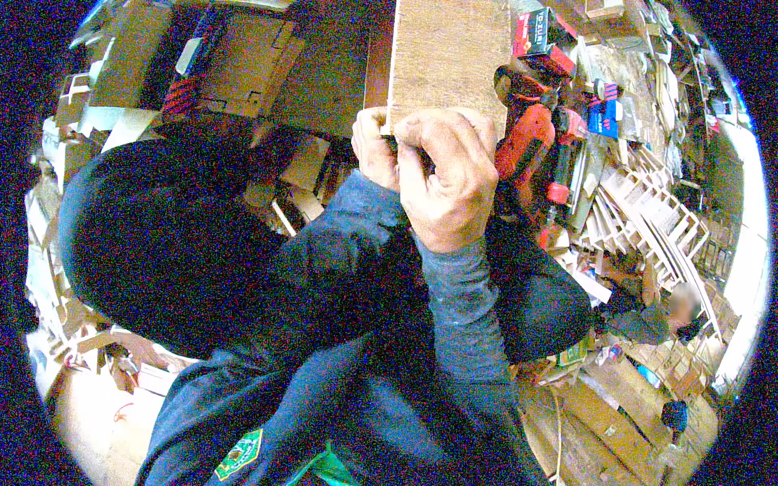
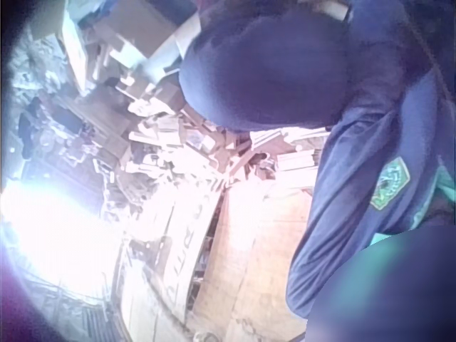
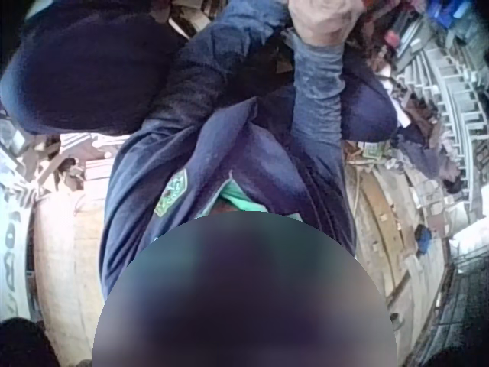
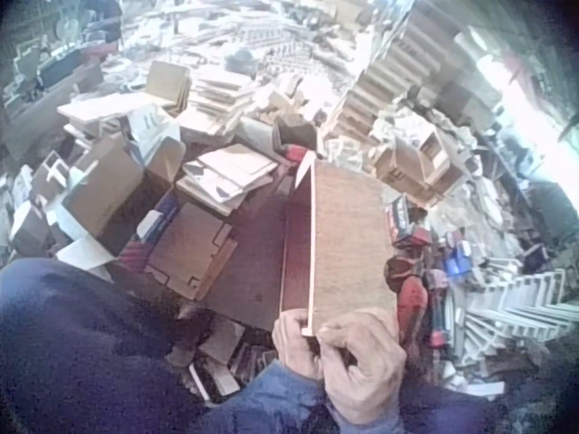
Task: The person sits on the floor and assembles a small wooden box. They use a hammer to tap the joints together and a nail gun to fasten the pieces. The person repeatedly adjusts the box and checks the alignment of the sides.
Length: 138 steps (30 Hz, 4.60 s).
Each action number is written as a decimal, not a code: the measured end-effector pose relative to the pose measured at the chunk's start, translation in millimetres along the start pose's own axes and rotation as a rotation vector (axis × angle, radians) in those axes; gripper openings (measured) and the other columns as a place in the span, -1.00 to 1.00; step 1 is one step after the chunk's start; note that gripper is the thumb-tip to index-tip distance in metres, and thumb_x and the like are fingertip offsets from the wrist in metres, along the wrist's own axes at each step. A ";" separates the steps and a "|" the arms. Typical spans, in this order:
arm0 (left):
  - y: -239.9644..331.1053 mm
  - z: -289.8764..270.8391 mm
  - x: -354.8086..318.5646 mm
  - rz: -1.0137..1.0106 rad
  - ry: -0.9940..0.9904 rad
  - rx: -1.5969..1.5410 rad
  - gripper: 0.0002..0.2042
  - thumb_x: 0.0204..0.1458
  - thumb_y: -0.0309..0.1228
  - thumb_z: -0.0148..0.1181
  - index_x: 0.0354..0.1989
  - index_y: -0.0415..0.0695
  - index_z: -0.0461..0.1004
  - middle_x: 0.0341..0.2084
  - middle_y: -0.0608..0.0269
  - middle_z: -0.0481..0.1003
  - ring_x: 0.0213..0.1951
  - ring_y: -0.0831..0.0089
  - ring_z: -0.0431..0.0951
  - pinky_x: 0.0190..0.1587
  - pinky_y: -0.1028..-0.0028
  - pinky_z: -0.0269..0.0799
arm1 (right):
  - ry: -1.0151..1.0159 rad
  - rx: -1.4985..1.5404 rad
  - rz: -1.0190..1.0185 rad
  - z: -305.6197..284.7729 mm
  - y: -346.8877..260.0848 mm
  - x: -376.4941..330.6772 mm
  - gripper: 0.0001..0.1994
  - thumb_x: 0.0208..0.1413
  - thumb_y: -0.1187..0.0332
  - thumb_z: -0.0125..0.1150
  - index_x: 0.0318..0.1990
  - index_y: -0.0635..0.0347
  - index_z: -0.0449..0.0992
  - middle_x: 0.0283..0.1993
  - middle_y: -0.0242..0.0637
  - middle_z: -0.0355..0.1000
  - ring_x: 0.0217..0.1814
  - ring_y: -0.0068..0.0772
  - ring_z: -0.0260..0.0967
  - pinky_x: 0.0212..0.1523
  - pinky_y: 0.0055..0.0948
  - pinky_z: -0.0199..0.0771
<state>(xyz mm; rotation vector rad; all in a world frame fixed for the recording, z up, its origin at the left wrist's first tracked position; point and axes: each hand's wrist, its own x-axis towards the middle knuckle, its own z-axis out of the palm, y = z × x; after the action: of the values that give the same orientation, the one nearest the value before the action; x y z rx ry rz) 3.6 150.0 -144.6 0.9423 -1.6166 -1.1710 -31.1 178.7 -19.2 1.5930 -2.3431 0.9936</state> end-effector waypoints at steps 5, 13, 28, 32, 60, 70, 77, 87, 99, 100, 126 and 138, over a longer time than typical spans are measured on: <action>2.3 0.8 -2.9 -0.010 0.053 -0.005 -0.53 -0.12 -0.10 0.25 -0.19 -0.21 0.30 -0.30 0.06 0.33 -0.20 0.04 0.34 -0.11 0.18 0.20 | -0.019 0.070 -0.005 1.7 6.9 -0.6 -0.84 -0.19 0.59 0.31 -0.43 0.14 0.49 -0.35 -0.29 0.50 -0.21 -0.17 0.43 -0.11 -0.27 0.40; -7.3 3.2 -1.4 0.020 0.049 -0.075 -0.42 -0.09 0.04 0.28 -0.11 -0.21 0.30 -0.28 0.04 0.33 -0.18 0.06 0.35 -0.11 0.19 0.23 | -0.069 0.154 0.021 -2.6 9.9 -3.2 -0.78 -0.14 0.71 0.27 -0.31 0.24 0.53 -0.26 -0.23 0.53 -0.11 -0.29 0.45 -0.02 -0.36 0.40; -5.2 1.4 0.1 -0.116 -0.009 -0.204 -0.42 -0.08 0.03 0.34 -0.12 -0.21 0.31 -0.28 0.05 0.34 -0.19 0.10 0.35 -0.07 0.20 0.26 | -0.107 -0.348 0.475 42.9 77.6 -143.7 -0.33 0.02 0.34 0.20 0.34 0.15 0.17 0.10 0.23 0.22 0.11 0.30 0.21 0.16 -0.08 0.28; -9.7 5.2 2.0 -0.085 0.023 -0.250 -0.43 -0.06 0.03 0.34 -0.16 -0.22 0.32 -0.28 0.03 0.36 -0.20 0.09 0.37 -0.09 0.19 0.27 | 0.079 -0.128 0.687 39.5 84.8 -123.7 -0.32 0.01 0.38 0.21 0.33 0.24 0.16 -0.01 0.07 0.33 0.01 0.14 0.32 0.11 -0.16 0.35; -19.5 13.1 1.6 -0.086 0.070 -0.189 -0.36 -0.17 0.09 0.36 -0.15 -0.23 0.33 -0.30 0.05 0.35 -0.18 0.08 0.38 -0.09 0.21 0.27 | 0.007 -0.050 0.402 -98.1 -65.7 -148.6 -0.72 0.26 0.20 0.10 -0.18 0.30 0.36 -0.49 -0.07 0.45 -0.53 -0.01 0.47 -0.51 -0.17 0.40; -11.7 9.6 2.6 -0.084 0.044 -0.197 -0.36 -0.09 0.09 0.33 -0.11 -0.23 0.32 -0.29 0.01 0.37 -0.19 0.06 0.38 -0.08 0.19 0.29 | 0.079 -0.179 0.515 -84.5 -46.4 -165.9 -0.69 0.27 0.22 0.08 -0.06 0.33 0.33 -0.39 0.00 0.48 -0.41 0.11 0.51 -0.40 -0.17 0.44; -8.8 -43.2 38.3 0.360 0.017 0.079 -0.26 -0.06 0.01 0.31 0.13 -0.34 0.23 0.01 -0.09 0.30 0.07 0.06 0.31 0.18 0.17 0.20 | 0.077 0.397 0.805 -80.9 -25.6 -148.6 -0.79 0.32 0.28 0.00 -0.03 0.20 0.35 -0.57 -0.48 0.20 -0.72 -0.74 0.06 -0.74 -0.66 0.10; -15.6 -228.3 287.7 -0.155 -0.099 1.338 -0.83 -0.10 -0.41 0.21 -0.29 -0.07 0.57 -0.33 0.05 0.54 -0.20 0.08 0.54 -0.06 0.21 0.45 | 0.095 0.702 0.988 -82.5 6.3 -151.0 -0.80 0.32 0.26 0.02 -0.05 0.16 0.38 -0.59 -0.53 0.19 -0.73 -0.77 0.06 -0.78 -0.68 0.09; -36.2 -230.3 294.4 -0.248 -0.417 1.445 -0.72 -0.14 -0.21 0.25 -0.29 -0.10 0.61 -0.30 0.03 0.58 -0.18 0.13 0.59 -0.04 0.24 0.47 | 0.077 0.645 0.931 -73.6 25.1 -170.5 -0.83 0.32 0.24 0.03 -0.11 0.12 0.39 -0.61 -0.57 0.17 -0.73 -0.78 0.07 -0.77 -0.68 0.10; -35.1 -230.7 293.8 -0.233 -0.417 1.437 -0.70 -0.14 -0.19 0.25 -0.29 -0.10 0.62 -0.29 0.02 0.58 -0.18 0.13 0.59 -0.04 0.25 0.48 | 0.076 0.640 0.925 -73.7 25.6 -171.7 -0.83 0.32 0.24 0.04 -0.11 0.12 0.39 -0.62 -0.57 0.17 -0.73 -0.78 0.06 -0.77 -0.68 0.10; 64.4 -33.5 85.1 0.809 -0.611 0.331 -0.83 -0.04 -0.14 0.34 -0.25 0.29 0.65 -0.17 0.46 0.63 0.10 0.32 0.51 0.25 -0.03 0.10 | 0.114 0.660 0.962 -69.4 21.5 -182.7 -0.83 0.31 0.22 0.06 -0.17 0.11 0.39 -0.62 -0.56 0.18 -0.73 -0.78 0.05 -0.77 -0.66 0.09; 58.7 -33.1 75.7 0.646 -0.487 0.260 -0.86 -0.03 -0.21 0.34 -0.27 0.20 0.64 -0.25 0.40 0.63 -0.01 0.44 0.55 0.29 0.17 0.02 | 0.081 0.677 0.966 -68.5 20.3 -177.1 -0.84 0.30 0.24 0.06 -0.14 0.11 0.39 -0.59 -0.55 0.20 -0.73 -0.78 0.08 -0.78 -0.67 0.10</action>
<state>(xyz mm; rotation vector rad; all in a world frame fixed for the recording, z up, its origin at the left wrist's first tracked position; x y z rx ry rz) 7.8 86.2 -66.0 0.2251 -2.2765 -0.7691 10.9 361.2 -56.2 0.3512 -2.8922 2.1310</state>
